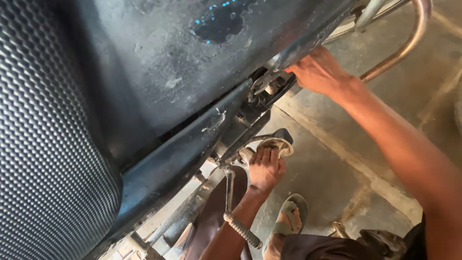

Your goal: The recorder checks the engine oil level of a motorcycle using a dipstick and wipes components with a cloth.

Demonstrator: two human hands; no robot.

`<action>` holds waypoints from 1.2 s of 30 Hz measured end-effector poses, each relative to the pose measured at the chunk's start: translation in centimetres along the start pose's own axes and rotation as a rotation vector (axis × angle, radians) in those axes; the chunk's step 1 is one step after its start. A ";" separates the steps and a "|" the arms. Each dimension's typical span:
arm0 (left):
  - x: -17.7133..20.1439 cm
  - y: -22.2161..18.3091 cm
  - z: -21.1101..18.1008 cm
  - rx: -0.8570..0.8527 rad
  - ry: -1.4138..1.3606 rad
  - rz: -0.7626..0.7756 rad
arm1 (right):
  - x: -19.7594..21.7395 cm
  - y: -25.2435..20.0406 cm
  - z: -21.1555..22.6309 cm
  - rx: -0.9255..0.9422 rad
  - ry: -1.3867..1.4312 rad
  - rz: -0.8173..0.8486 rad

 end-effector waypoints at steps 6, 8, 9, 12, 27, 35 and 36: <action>0.2 0.2 0.3 0.012 0.008 0.012 | 1.2 1.7 1.0 0.073 -0.004 0.026; 0.2 0.1 0.3 0.009 -0.017 0.006 | 1.0 2.1 0.7 0.019 0.143 0.084; 0.0 0.0 0.4 0.012 -0.018 0.006 | 1.0 2.1 0.8 0.021 0.143 0.087; -0.3 -0.2 0.6 0.012 -0.013 0.037 | 1.2 2.0 1.4 0.080 -0.079 0.145; -0.4 0.4 0.0 0.064 -0.092 0.076 | 2.9 1.3 2.7 -0.132 0.003 0.778; -2.6 11.3 -3.2 0.544 -1.152 -0.241 | 0.3 0.5 1.7 0.131 0.028 0.122; -2.7 12.7 -3.5 0.546 -1.149 -0.243 | 0.5 0.7 1.8 0.134 0.031 0.122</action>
Point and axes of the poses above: each hand's wrist, its own y-axis towards the middle knuckle, its own x-axis out of the back of the hand, z = x × y, the point moved 4 cm from there along y, towards the middle knuckle, and after that the axes turned 1 degree about y, right-handed, at the moved point
